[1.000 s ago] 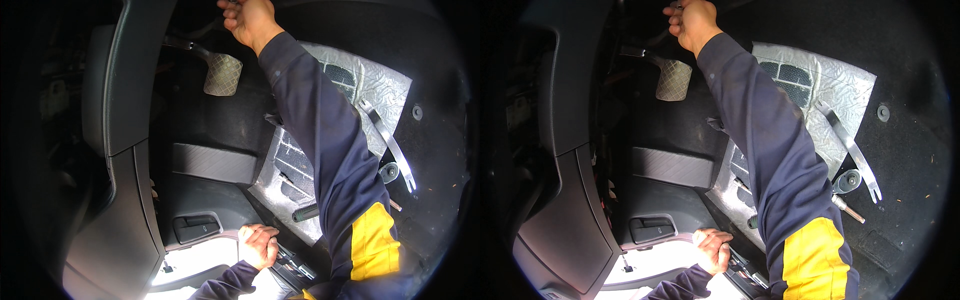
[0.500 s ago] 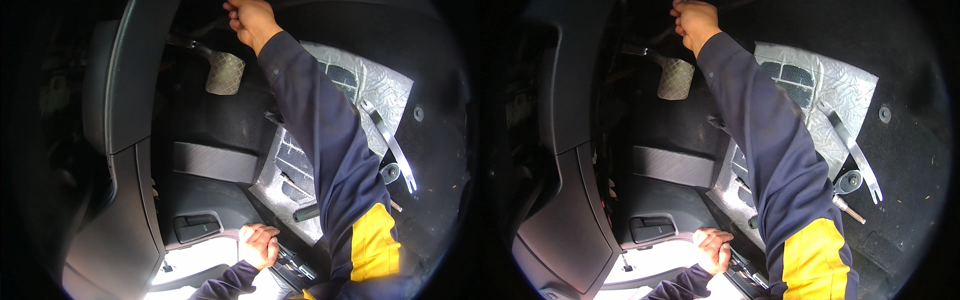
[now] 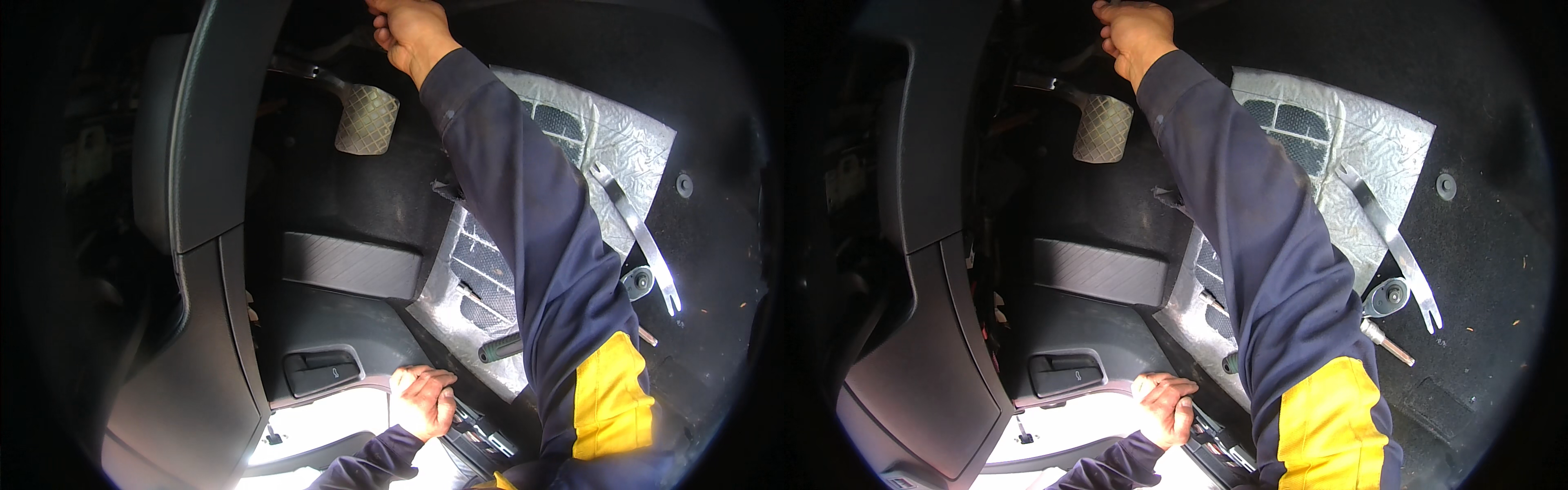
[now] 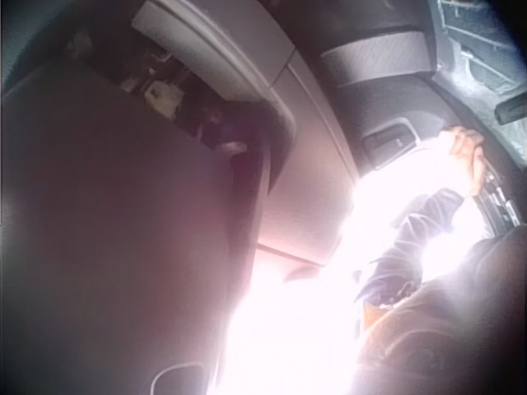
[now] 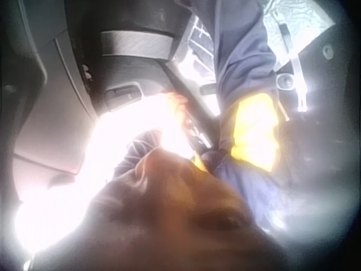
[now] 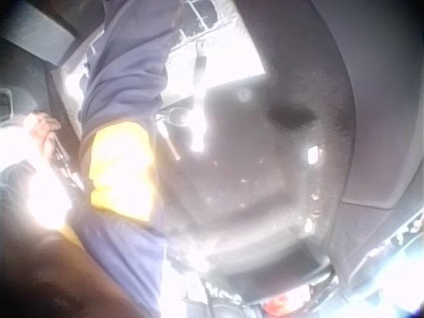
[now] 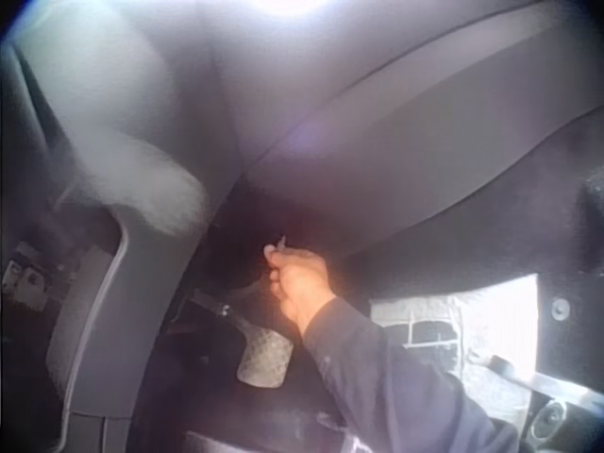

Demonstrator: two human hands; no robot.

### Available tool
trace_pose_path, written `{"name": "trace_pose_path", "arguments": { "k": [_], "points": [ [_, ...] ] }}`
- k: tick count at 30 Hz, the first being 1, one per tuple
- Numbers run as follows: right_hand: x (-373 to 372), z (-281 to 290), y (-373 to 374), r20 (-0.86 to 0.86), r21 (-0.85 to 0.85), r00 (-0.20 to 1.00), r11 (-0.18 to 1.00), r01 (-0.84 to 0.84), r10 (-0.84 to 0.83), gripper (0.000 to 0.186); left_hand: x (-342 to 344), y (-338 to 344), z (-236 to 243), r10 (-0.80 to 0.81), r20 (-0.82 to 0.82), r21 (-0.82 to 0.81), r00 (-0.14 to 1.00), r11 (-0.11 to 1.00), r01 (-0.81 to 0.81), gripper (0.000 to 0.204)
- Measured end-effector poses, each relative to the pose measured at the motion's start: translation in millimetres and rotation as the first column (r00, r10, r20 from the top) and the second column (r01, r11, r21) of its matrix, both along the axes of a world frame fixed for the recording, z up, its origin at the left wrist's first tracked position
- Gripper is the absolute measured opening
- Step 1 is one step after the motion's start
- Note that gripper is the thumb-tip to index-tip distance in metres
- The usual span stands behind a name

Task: The person removes a small plastic cover near the driver's side door sill, then uses a pry tool to detach a larger interior panel from the footwell area. The removed panel is set aside on the floor.

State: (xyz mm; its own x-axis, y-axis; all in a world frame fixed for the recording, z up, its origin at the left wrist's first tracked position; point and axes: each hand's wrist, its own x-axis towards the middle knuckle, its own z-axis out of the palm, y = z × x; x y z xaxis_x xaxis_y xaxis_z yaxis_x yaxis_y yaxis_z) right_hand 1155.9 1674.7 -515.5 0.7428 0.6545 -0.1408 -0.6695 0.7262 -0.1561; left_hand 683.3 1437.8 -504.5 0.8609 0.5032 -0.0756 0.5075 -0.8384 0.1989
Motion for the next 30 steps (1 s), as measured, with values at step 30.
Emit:
{"name": "trace_pose_path", "arguments": {
  "k": [30],
  "points": [
    [5,-45,-120,0.676,-0.303,0.704,0.953,0.001,0.215,0.029,1,-2,-1,-0.014,0.014,0.018,1.000,1.000,0.014,0.020]
  ]
}}
